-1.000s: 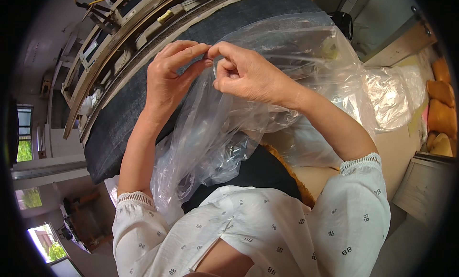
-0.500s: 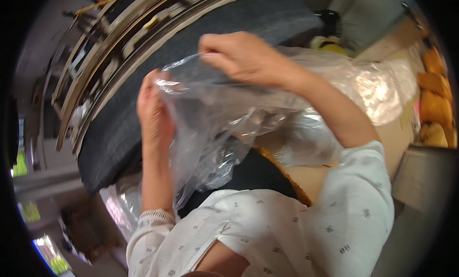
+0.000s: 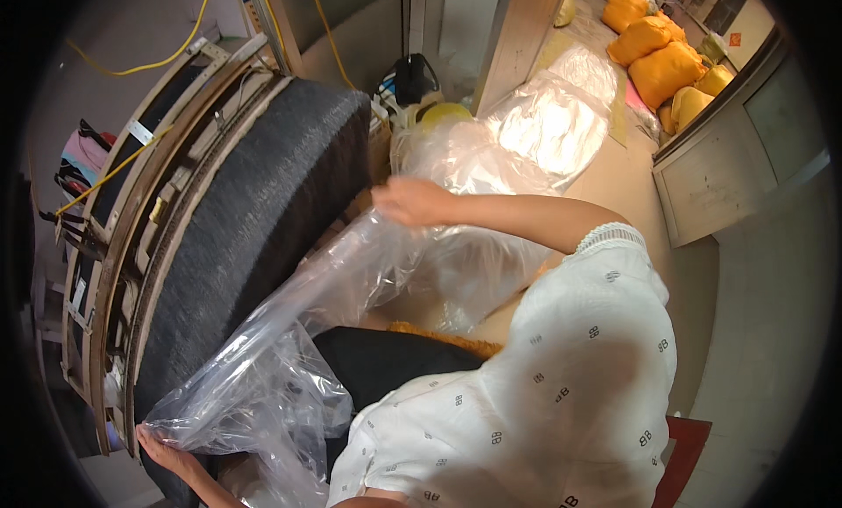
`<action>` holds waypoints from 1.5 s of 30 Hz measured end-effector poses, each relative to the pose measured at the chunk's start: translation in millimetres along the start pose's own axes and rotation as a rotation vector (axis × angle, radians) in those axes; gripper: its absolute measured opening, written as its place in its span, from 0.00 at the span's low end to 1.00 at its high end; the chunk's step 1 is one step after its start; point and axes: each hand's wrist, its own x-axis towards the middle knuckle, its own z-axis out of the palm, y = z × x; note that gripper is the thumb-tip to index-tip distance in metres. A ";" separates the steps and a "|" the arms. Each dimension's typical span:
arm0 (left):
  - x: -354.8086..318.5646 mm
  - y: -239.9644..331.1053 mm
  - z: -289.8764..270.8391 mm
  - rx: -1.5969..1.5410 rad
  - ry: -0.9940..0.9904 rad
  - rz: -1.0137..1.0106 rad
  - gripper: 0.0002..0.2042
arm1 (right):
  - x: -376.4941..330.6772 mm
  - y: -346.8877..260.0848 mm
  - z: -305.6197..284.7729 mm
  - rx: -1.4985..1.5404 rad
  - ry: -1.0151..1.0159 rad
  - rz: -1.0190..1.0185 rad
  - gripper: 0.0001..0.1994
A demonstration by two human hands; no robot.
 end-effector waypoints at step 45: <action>134.6 -109.7 -173.1 0.958 0.600 0.138 0.14 | 316.5 100.8 13.8 -0.499 0.280 -0.463 0.19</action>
